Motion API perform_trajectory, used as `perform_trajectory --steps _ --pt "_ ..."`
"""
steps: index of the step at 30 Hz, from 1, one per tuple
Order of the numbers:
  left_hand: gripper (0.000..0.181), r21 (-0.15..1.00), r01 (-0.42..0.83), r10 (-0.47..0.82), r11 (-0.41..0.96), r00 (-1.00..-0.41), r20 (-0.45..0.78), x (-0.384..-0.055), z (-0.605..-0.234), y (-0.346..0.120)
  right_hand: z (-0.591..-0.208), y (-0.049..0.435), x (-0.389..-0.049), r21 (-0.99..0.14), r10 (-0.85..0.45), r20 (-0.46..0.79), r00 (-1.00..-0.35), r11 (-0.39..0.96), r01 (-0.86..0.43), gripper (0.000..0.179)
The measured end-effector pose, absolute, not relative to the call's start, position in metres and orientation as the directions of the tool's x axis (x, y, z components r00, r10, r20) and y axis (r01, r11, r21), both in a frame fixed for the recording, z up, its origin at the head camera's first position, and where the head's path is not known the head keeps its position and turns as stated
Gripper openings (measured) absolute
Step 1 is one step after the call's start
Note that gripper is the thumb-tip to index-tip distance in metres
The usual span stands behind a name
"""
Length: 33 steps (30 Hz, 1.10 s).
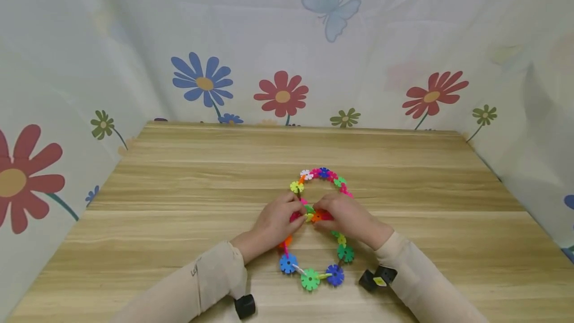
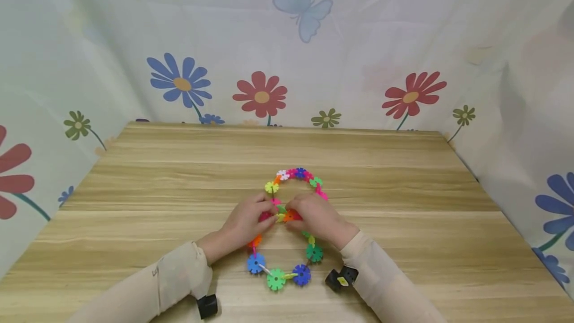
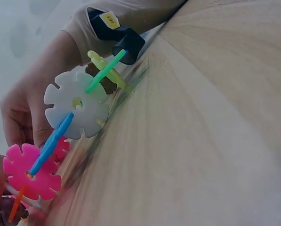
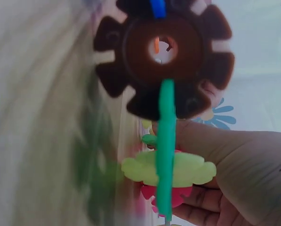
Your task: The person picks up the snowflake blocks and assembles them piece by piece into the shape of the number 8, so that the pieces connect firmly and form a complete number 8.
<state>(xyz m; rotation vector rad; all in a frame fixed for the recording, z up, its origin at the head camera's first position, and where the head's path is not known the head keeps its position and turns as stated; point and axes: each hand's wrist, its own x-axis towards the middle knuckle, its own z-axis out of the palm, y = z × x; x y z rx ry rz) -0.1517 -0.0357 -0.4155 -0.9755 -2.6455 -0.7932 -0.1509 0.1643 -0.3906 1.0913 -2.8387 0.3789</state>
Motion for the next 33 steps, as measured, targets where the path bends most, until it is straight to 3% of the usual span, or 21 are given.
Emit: perform_trajectory --steps 7,33 --pt "0.007 0.397 0.682 0.548 0.614 -0.731 0.408 -0.153 -0.417 -0.036 -0.392 0.162 -0.149 -0.232 -0.656 0.174 -0.734 0.697 -0.678 0.030" --pt "0.007 0.389 0.627 0.495 0.675 -0.776 0.390 -0.156 -0.419 -0.044 -0.402 0.154 -0.150 -0.231 -0.593 0.253 -0.764 0.730 -0.643 0.032"
